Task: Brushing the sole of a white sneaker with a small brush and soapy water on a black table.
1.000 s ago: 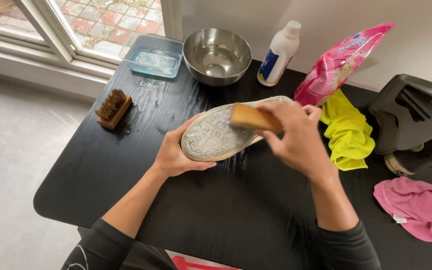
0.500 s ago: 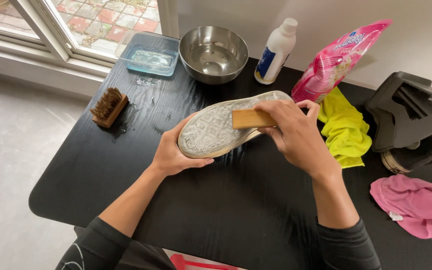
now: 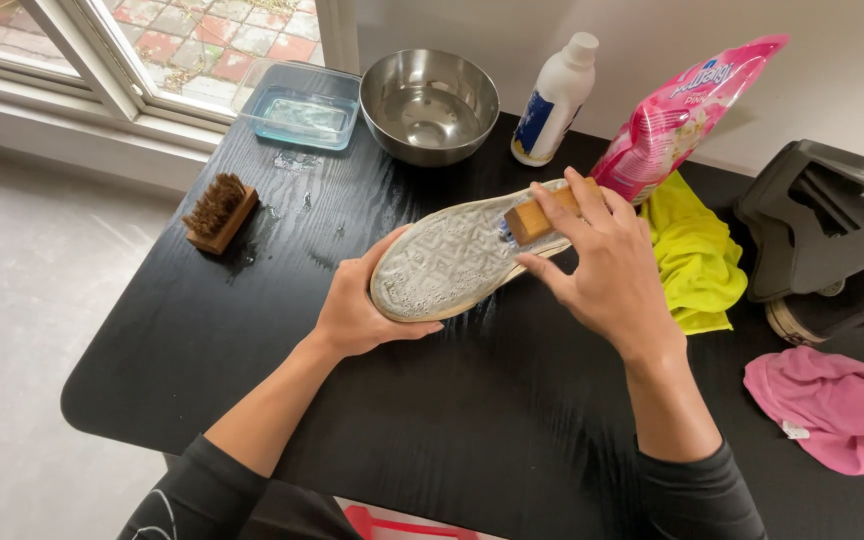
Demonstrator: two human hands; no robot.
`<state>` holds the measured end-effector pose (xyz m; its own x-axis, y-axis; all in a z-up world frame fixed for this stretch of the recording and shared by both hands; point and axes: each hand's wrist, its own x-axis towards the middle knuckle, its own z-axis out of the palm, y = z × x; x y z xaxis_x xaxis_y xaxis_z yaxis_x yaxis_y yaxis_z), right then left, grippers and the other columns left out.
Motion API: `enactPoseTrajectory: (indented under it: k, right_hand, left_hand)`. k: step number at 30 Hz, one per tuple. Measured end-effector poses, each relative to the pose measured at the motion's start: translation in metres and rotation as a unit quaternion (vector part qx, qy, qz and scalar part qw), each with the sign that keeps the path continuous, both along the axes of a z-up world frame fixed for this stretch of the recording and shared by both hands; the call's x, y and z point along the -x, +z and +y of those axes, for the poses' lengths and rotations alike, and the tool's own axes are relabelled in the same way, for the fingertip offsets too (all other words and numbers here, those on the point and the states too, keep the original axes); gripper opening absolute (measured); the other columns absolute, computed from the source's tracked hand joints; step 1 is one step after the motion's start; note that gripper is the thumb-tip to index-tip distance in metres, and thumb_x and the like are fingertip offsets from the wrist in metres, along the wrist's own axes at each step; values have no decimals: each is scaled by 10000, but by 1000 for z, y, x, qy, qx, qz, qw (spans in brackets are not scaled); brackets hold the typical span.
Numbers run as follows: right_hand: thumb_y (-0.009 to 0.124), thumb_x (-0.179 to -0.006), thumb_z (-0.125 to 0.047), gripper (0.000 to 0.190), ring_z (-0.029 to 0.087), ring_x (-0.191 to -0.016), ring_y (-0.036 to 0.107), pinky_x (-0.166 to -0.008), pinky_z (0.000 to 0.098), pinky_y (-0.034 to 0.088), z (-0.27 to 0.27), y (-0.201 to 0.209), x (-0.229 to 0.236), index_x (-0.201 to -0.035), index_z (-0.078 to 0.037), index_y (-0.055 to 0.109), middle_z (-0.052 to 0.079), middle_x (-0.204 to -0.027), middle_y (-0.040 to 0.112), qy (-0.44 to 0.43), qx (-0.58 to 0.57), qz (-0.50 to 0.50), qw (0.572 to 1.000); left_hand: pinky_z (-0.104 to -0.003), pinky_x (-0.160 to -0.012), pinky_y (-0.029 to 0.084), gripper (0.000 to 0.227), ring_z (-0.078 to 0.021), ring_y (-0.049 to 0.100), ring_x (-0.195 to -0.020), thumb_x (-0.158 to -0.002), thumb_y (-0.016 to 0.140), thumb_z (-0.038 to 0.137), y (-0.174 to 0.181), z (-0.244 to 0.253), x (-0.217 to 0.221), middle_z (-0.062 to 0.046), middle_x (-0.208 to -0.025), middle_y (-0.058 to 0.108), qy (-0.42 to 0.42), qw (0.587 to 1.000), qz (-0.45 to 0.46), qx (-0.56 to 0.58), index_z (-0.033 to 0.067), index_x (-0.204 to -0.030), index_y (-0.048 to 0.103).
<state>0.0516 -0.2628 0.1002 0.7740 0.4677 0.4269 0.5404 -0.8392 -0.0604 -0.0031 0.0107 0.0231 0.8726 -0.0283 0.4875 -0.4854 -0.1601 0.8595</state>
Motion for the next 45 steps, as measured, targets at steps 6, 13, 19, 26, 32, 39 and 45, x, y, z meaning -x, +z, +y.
enactPoseTrajectory:
  k: [6,13,19,26,32,39,45]
  right_hand:
    - [733,-922,-557,489,351,-1237,607,-1088,440,412,15,-12,2,-1303,-250,717,69,-1362,648,56,-102,-63,991]
    - [847,-811,-501,489,296,-1244,564,-1028,377,423,37,-7,15,-1242,-299,734,-26,-1336,646,122,-162,-13,979]
    - [828,-890,-517,506,297,-1171,622,-1054,424,425,28,-14,-5,-1302,-240,731,23,-1302,661,69,-187,-80,977]
    - [870,-818,-455,492,299,-1253,575,-1092,463,377,78,-15,37,-1260,-283,740,4,-1345,645,172,-143,-118,968]
    - [861,-868,-413,459,280,-1207,565,-1087,458,361,54,-12,17,-1276,-233,749,32,-1320,643,154,-159,-125,967]
    - [832,-807,-459,445,406,-1242,527,-1079,528,354,88,-21,49,-1213,-301,744,50,-1294,642,249,-104,-145,952]
    - [894,-780,-405,440,317,-1198,558,-1100,490,343,63,-11,31,-1181,-279,764,25,-1269,661,217,-117,-124,961]
  left_hand:
    - [-336,-1034,468,1062,-246,714,-1107,-509,1015,349,-7,2,0,-103,-1168,753,19,999,-7,-35,102,-1440,570]
    - [-238,-1019,335,1143,-185,707,-972,-467,1005,434,-20,-3,1,-83,-1145,755,50,996,0,-80,170,-1483,551]
    - [-222,-982,312,1150,-136,673,-939,-474,995,458,-21,-13,4,-48,-1184,747,54,995,-5,-80,220,-1502,537]
    - [-219,-920,294,1127,-120,668,-921,-493,974,436,-36,-16,0,-5,-1222,730,45,995,-26,-89,236,-1507,524]
    - [-232,-932,296,1123,-127,660,-870,-496,972,450,-26,-18,3,-28,-1152,753,50,996,-22,-76,222,-1504,533]
    - [-243,-941,251,1020,-110,609,-919,-646,857,484,-58,-19,-6,-33,-1232,709,23,995,-57,-83,171,-1540,479]
    - [-227,-908,314,1125,-145,693,-864,-501,941,479,-35,-18,-3,-12,-1127,765,54,996,-41,-65,216,-1512,526]
